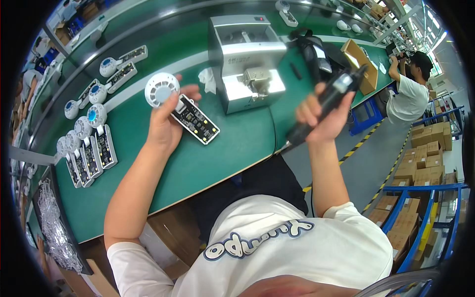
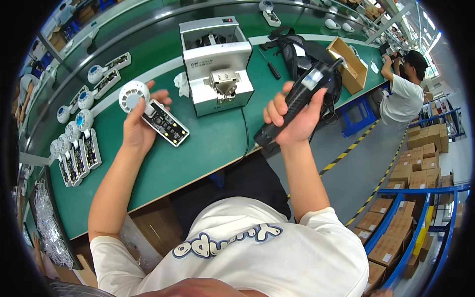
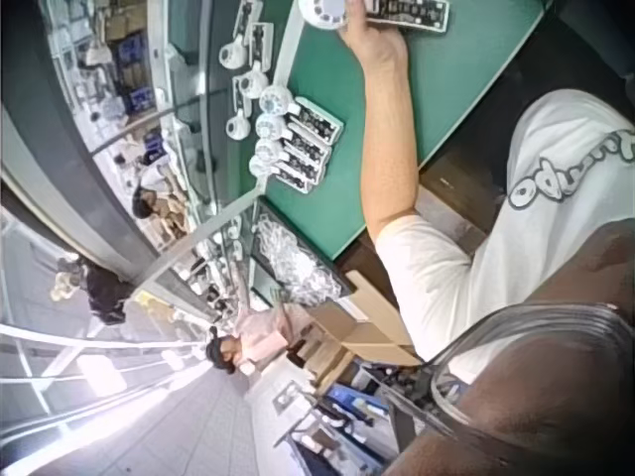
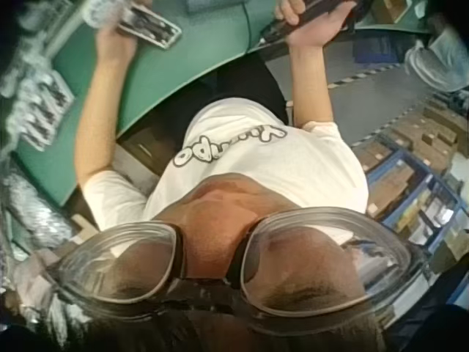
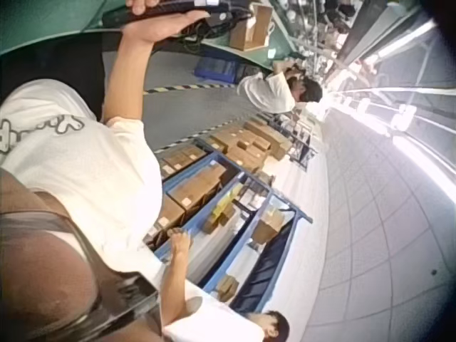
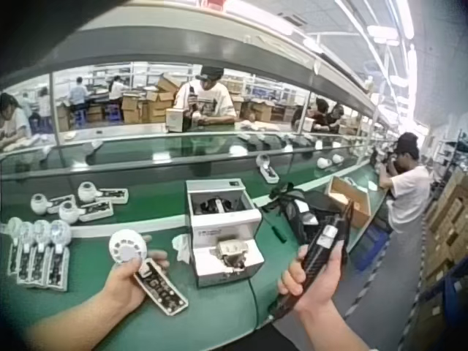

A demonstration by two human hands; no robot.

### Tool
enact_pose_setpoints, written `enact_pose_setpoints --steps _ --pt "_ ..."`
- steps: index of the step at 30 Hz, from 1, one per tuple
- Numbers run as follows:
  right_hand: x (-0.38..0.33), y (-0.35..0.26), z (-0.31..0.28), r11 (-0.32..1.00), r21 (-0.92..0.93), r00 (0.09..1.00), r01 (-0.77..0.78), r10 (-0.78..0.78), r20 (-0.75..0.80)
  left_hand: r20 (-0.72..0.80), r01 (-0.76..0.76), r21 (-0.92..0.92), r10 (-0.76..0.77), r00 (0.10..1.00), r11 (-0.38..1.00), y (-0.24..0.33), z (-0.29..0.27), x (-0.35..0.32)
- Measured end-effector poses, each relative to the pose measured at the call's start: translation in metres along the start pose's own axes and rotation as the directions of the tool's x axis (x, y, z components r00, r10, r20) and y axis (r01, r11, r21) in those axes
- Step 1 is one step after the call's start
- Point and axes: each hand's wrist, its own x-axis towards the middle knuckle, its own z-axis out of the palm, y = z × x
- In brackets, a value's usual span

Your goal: Use an electric screwdriver to fasten components onto a circuit board on an assembly line.

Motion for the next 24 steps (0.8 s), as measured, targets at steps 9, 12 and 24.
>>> enact_pose_setpoints --steps 9,12,24 --pt "0.076 0.02 0.07 0.634 -0.522 0.814 0.571 -0.518 0.261 -0.263 -0.175 0.416 0.302 0.916 0.892 0.007 0.001 0.017" --pt "0.081 0.02 0.056 0.532 -0.629 0.804 0.567 -0.524 0.281 -0.16 -0.155 0.723 0.383 0.91 0.673 0.0 0.023 0.013" --pt "0.067 0.056 0.08 0.877 -0.395 0.942 0.274 -0.162 0.293 0.151 -0.177 0.965 0.145 0.978 0.193 -0.002 0.046 0.009"
